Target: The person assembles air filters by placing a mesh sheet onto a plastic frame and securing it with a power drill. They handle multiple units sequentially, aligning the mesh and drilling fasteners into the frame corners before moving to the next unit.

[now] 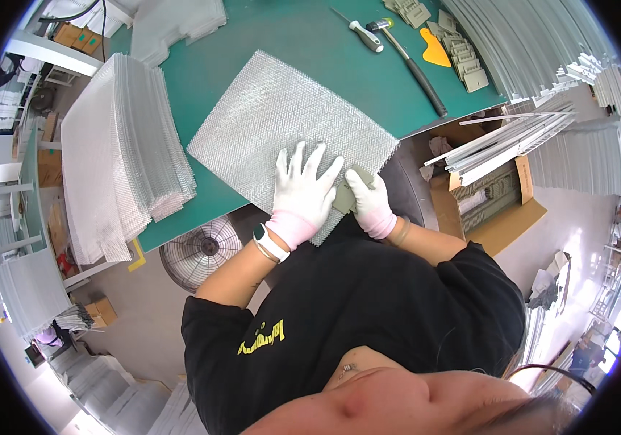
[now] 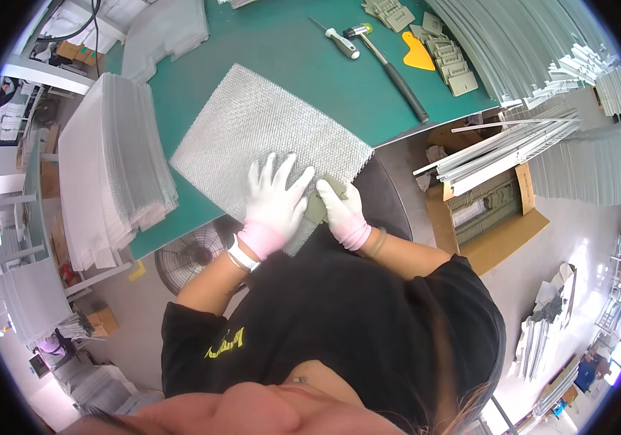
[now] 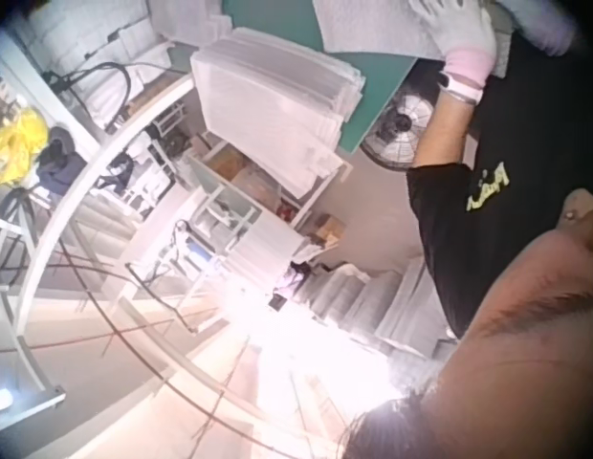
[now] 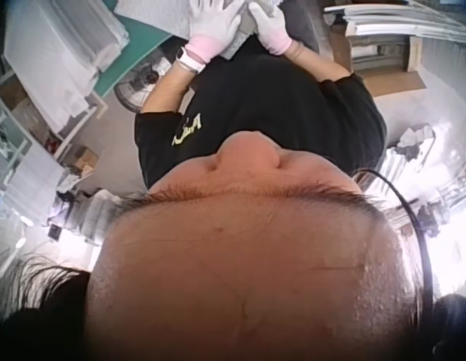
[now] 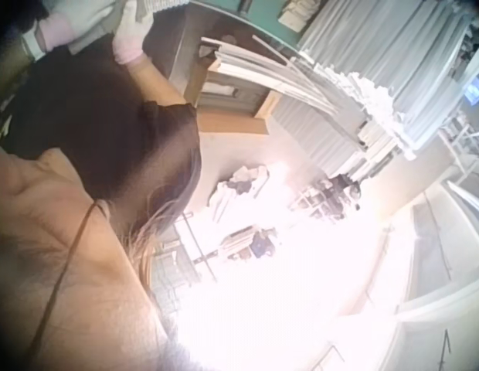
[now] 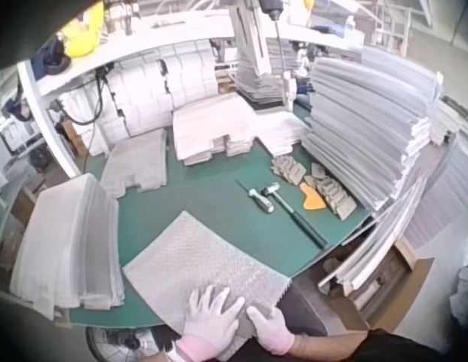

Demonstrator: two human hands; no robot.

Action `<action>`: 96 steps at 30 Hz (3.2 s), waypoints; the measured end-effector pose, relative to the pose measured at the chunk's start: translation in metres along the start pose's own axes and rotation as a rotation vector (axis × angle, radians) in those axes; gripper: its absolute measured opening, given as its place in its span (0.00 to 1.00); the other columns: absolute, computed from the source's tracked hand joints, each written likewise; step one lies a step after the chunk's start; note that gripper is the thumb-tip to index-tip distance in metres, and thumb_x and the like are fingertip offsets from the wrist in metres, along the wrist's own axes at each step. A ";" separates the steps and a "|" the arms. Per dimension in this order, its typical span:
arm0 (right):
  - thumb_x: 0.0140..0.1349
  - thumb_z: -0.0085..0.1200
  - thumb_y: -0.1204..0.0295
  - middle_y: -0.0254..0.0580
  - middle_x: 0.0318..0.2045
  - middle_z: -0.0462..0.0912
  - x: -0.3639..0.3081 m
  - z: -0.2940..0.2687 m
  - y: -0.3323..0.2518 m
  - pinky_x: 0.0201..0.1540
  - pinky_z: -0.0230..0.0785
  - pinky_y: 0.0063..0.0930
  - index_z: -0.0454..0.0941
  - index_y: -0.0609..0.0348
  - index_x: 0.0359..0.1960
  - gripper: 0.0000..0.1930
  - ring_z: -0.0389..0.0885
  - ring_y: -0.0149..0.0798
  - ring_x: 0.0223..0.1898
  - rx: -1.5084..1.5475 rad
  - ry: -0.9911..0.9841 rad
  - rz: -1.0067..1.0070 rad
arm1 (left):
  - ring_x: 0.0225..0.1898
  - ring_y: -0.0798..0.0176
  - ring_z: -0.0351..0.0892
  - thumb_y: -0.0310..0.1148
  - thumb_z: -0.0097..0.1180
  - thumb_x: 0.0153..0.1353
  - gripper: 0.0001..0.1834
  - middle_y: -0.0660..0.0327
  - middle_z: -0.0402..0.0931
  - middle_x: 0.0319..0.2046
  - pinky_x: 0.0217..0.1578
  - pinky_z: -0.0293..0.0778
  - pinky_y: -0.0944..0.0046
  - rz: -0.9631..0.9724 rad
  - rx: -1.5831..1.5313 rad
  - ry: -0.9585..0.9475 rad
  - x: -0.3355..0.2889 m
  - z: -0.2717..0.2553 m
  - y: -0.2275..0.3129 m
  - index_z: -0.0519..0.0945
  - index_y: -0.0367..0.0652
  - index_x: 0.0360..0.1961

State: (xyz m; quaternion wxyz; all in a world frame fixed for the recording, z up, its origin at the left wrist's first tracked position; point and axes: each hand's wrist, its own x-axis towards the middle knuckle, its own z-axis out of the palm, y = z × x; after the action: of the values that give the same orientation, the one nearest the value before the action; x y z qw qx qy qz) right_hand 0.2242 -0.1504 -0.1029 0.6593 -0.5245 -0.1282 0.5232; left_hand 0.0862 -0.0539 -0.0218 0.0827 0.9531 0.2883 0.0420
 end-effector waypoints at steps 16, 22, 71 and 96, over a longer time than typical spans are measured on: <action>0.63 0.65 0.57 0.41 0.54 0.82 0.040 -0.036 -0.043 0.54 0.75 0.30 0.74 0.60 0.63 0.30 0.80 0.32 0.49 -0.559 -0.782 0.131 | 0.72 0.35 0.54 0.47 0.57 0.62 0.31 0.47 0.63 0.68 0.71 0.45 0.30 0.240 -0.079 -0.074 0.038 -0.005 -0.041 0.73 0.47 0.64; 0.53 0.60 0.75 0.50 0.53 0.83 0.090 -0.159 -0.090 0.56 0.77 0.40 0.80 0.54 0.56 0.25 0.82 0.53 0.55 -1.927 -0.309 0.054 | 0.72 0.32 0.53 0.56 0.68 0.48 0.48 0.39 0.60 0.68 0.72 0.44 0.33 -0.016 -0.020 -0.082 0.044 -0.012 0.032 0.68 0.37 0.65; 0.75 0.49 0.63 0.42 0.39 0.79 0.140 0.045 -0.132 0.48 0.76 0.33 0.73 0.61 0.46 0.12 0.80 0.36 0.41 0.204 -0.329 -0.245 | 0.44 0.58 0.70 0.37 0.46 0.73 0.16 0.51 0.69 0.43 0.48 0.67 0.56 -0.628 -1.076 0.718 -0.116 0.034 -0.010 0.70 0.34 0.51; 0.74 0.42 0.74 0.36 0.33 0.74 0.010 -0.010 -0.093 0.33 0.72 0.21 0.49 0.53 0.78 0.32 0.64 0.22 0.22 -0.114 -0.358 -0.086 | 0.53 0.53 0.74 0.30 0.53 0.72 0.13 0.51 0.74 0.49 0.61 0.69 0.51 -0.411 -2.464 0.555 0.116 0.053 0.020 0.72 0.33 0.52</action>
State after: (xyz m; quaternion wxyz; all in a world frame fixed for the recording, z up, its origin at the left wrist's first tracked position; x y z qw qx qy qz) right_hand 0.2878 -0.1388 -0.0340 0.6169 -0.4535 -0.2953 0.5715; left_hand 0.2003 -0.0123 -0.0669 0.8493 0.1445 0.2080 0.4632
